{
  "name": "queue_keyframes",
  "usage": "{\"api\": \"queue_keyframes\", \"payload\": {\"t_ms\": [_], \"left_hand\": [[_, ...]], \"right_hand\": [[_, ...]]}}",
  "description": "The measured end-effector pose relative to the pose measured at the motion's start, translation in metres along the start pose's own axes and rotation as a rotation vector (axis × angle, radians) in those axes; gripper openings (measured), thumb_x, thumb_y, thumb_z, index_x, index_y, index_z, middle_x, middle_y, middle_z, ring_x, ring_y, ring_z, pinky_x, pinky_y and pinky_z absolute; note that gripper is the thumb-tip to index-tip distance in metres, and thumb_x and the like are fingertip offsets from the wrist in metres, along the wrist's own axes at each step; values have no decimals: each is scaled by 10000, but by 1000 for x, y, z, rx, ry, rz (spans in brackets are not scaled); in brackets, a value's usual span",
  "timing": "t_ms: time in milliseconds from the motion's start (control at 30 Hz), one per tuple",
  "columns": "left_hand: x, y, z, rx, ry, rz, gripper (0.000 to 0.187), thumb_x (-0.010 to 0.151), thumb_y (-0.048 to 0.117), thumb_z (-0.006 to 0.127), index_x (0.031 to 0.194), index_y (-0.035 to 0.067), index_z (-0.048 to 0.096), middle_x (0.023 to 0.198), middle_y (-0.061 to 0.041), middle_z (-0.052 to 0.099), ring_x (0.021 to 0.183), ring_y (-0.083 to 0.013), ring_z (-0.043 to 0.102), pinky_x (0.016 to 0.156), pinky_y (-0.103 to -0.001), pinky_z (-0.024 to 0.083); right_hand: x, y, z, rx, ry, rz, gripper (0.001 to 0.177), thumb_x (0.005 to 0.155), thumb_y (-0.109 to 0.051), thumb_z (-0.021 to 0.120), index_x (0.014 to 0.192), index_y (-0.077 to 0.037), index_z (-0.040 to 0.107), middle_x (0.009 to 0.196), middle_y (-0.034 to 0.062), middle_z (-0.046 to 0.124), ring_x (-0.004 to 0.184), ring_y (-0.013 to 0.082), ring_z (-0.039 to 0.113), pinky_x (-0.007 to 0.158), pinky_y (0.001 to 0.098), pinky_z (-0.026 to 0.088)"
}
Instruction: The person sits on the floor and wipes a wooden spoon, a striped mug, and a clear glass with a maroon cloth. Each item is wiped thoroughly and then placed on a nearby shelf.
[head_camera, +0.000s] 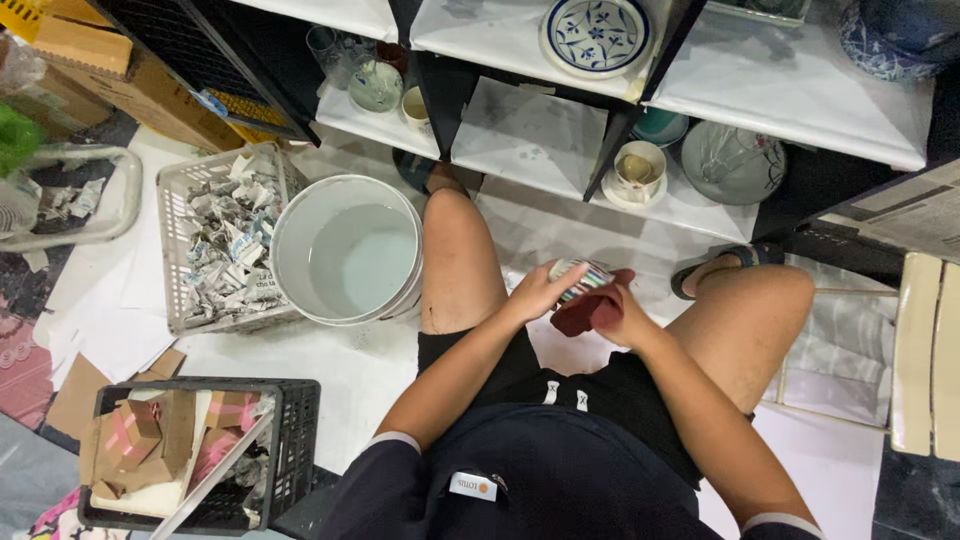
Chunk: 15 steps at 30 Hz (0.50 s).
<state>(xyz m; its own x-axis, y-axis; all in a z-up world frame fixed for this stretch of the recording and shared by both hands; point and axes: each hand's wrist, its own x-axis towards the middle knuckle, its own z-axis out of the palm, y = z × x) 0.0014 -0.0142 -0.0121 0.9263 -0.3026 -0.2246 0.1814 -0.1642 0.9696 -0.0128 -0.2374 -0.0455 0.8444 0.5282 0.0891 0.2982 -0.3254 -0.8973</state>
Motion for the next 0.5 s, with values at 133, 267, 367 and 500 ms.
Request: {"api": "queue_keyframes", "payload": {"t_ms": [133, 267, 367, 500], "left_hand": [[0, 4, -9, 61, -104, 80, 681, 873, 583, 699, 1158, -35, 704, 1002, -128, 763, 912, -185, 709, 820, -321, 561], [3, 11, -15, 258, -50, 272, 770, 860, 460, 848, 1349, -65, 568, 1177, -168, 680, 1103, -194, 658, 947, -329, 514], [1, 21, -20, 58, -271, 356, 691, 818, 356, 854, 1361, 14, 598, 1191, -130, 727, 1102, -185, 685, 986, -333, 541], [-4, 37, -23, -222, -436, 477, 838, 794, 256, 901, 1499, 64, 491, 1374, -116, 618, 1272, -197, 590, 1101, -365, 477]], "right_hand": [[-22, 40, 24, -50, 100, -224, 470, 712, 11, 655, 1182, 7, 658, 1231, 205, 647, 1156, 342, 605, 988, 410, 485], [-12, 48, 25, 56, 90, 105, 360, 854, -73, 665, 1195, 40, 645, 1201, 186, 672, 1106, 306, 631, 944, 408, 513], [-10, 32, 18, 48, 88, 477, 271, 962, -157, 689, 1122, 62, 703, 1127, 198, 732, 1036, 290, 673, 879, 428, 550], [-11, 15, 11, 1117, 151, 385, 377, 947, -191, 618, 1290, -37, 595, 1193, 114, 690, 1034, 224, 681, 887, 395, 576]]}}
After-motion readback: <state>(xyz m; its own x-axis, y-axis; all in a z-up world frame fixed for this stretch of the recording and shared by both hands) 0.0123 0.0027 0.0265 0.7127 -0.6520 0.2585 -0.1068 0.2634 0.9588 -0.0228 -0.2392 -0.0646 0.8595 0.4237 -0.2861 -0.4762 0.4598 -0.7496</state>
